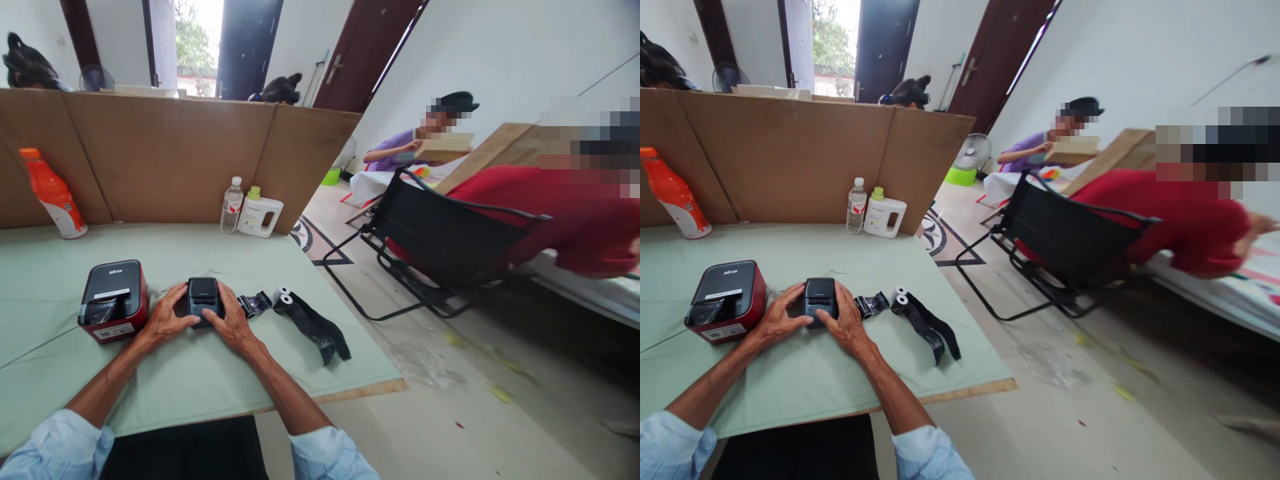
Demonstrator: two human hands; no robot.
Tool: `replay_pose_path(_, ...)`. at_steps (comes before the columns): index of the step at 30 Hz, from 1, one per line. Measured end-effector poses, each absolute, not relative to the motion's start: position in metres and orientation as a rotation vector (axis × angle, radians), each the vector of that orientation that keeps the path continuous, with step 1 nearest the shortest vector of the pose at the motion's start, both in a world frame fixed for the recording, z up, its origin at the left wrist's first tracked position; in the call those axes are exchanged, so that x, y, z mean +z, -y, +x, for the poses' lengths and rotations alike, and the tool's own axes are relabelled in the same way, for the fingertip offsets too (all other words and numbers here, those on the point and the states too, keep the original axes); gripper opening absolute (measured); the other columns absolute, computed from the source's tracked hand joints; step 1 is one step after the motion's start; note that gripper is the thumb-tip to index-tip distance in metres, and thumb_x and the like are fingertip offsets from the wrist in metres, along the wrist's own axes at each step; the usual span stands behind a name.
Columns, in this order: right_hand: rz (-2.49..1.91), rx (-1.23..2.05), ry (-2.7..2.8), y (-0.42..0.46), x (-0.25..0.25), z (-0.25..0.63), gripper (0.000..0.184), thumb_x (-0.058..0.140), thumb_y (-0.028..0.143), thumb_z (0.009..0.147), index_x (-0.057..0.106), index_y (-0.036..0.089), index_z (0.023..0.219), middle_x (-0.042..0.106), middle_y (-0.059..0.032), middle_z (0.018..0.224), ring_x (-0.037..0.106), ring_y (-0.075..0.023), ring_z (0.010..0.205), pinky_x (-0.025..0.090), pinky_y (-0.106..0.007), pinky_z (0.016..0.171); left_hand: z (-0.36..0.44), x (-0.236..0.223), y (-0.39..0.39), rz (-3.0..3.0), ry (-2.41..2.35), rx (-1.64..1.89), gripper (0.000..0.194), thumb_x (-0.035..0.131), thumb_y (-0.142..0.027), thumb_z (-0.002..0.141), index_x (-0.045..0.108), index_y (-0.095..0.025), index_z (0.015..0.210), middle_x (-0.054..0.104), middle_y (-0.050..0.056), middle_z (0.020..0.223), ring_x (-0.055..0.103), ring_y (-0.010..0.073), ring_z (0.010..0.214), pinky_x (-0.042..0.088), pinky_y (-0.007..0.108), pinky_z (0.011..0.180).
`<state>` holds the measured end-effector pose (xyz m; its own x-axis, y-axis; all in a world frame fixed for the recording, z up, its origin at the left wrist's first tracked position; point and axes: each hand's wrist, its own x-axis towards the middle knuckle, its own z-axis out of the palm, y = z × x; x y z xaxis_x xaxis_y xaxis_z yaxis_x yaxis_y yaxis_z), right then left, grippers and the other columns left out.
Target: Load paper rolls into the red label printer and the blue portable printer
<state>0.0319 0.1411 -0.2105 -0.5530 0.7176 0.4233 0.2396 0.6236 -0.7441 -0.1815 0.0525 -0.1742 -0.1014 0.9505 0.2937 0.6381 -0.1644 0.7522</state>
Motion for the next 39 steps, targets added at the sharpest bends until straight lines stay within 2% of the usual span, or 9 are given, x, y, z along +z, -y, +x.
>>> replay_pose_path(5, -0.750, 0.821, 2.103, -0.141, -0.210, 0.032, 0.080, 0.062, 0.052, 0.097, 0.031, 0.018, 0.163, 0.045, -0.0188, 0.160, 0.042, -0.0332, 0.150, 0.036, -0.054, 0.124, -0.181, -0.176, -0.052, 1.857, -1.774, 1.176, 0.081, 0.086, -0.050, 0.073, 0.061, -0.019, 0.144, 0.056, 0.017, 0.154, 0.054, 0.0357, 0.142, 0.045, 0.056, 0.118)
replay_pose_path(13, -0.753, 0.822, 2.086, -0.139, -0.211, 0.032, 0.082, 0.062, 0.054, 0.097, 0.031, 0.017, 0.163, 0.044, -0.0195, 0.161, 0.042, -0.0330, 0.150, 0.035, -0.054, 0.125, -0.181, -0.175, -0.048, 1.942, -1.795, 1.164, 0.077, 0.083, -0.053, 0.075, 0.063, -0.019, 0.142, 0.058, 0.017, 0.152, 0.056, 0.0357, 0.140, 0.042, 0.057, 0.120)
replay_pose_path(19, -0.755, 0.810, 2.107, -0.138, -0.207, 0.031, 0.084, 0.064, 0.052, 0.096, 0.028, 0.018, 0.165, 0.042, -0.0177, 0.163, 0.040, -0.0324, 0.151, 0.034, -0.054, 0.126, -0.178, -0.168, -0.056, 1.781, -1.810, 1.281, 0.040, 0.058, -0.041, 0.094, 0.074, -0.019, 0.123, 0.068, 0.014, 0.140, 0.063, 0.0297, 0.131, 0.047, 0.051, 0.116)
replay_pose_path(22, -0.763, 0.808, 2.121, -0.138, -0.206, 0.030, 0.088, 0.066, 0.050, 0.095, 0.026, 0.018, 0.165, 0.039, -0.0188, 0.164, 0.038, -0.0333, 0.152, 0.032, -0.055, 0.126, -0.178, -0.165, -0.068, 1.558, -1.842, 1.327, 0.030, 0.059, -0.033, 0.089, 0.076, -0.019, 0.109, 0.075, 0.011, 0.124, 0.069, 0.0265, 0.118, 0.053, 0.045, 0.109)
replay_pose_path(24, -0.760, 0.798, 2.130, -0.138, -0.205, 0.030, 0.089, 0.067, 0.049, 0.094, 0.024, 0.018, 0.166, 0.037, -0.0188, 0.165, 0.036, -0.0336, 0.153, 0.031, -0.056, 0.126, -0.179, -0.163, -0.077, 1.421, -1.867, 1.312, 0.027, 0.060, -0.031, 0.086, 0.075, -0.019, 0.104, 0.078, 0.008, 0.108, 0.072, 0.0237, 0.101, 0.059, 0.039, 0.095)
replay_pose_path(26, -0.755, 0.791, 2.144, -0.138, -0.204, 0.029, 0.091, 0.068, 0.049, 0.094, 0.022, 0.018, 0.166, 0.035, -0.0185, 0.167, 0.035, -0.0337, 0.154, 0.031, -0.056, 0.127, -0.179, -0.161, -0.084, 1.346, -1.868, 1.279, 0.029, 0.058, -0.031, 0.085, 0.073, -0.018, 0.106, 0.078, 0.006, 0.097, 0.072, 0.0211, 0.084, 0.061, 0.033, 0.076)
replay_pose_path(29, -0.765, 0.790, 2.164, -0.137, -0.204, 0.029, 0.095, 0.070, 0.050, 0.092, 0.020, 0.018, 0.167, 0.032, -0.0188, 0.168, 0.033, -0.0341, 0.155, 0.031, -0.055, 0.127, -0.179, -0.159, -0.090, 1.291, -1.850, 1.248, 0.037, 0.056, -0.029, 0.083, 0.071, -0.017, 0.115, 0.078, 0.007, 0.106, 0.072, 0.0196, 0.079, 0.057, 0.026, 0.057)
replay_pose_path(33, -0.770, 0.785, 2.182, -0.137, -0.204, 0.028, 0.099, 0.071, 0.051, 0.091, 0.016, 0.019, 0.168, 0.029, -0.0183, 0.169, 0.030, -0.0342, 0.156, 0.030, -0.056, 0.127, -0.178, -0.155, -0.092, 1.256, -1.838, 1.230, 0.048, 0.056, -0.028, 0.081, 0.070, -0.016, 0.126, 0.077, 0.010, 0.120, 0.071, 0.0191, 0.080, 0.053, 0.023, 0.052)
replay_pose_path(39, -0.772, 0.791, 2.186, -0.136, -0.203, 0.027, 0.104, 0.074, 0.052, 0.089, 0.015, 0.018, 0.168, 0.028, -0.0198, 0.169, 0.029, -0.0346, 0.157, 0.029, -0.056, 0.128, -0.179, -0.153, -0.087, 1.224, -1.800, 1.199, 0.061, 0.058, -0.027, 0.080, 0.064, -0.017, 0.140, 0.076, 0.010, 0.122, 0.060, 0.0114, 0.058, 0.048, 0.021, 0.046)
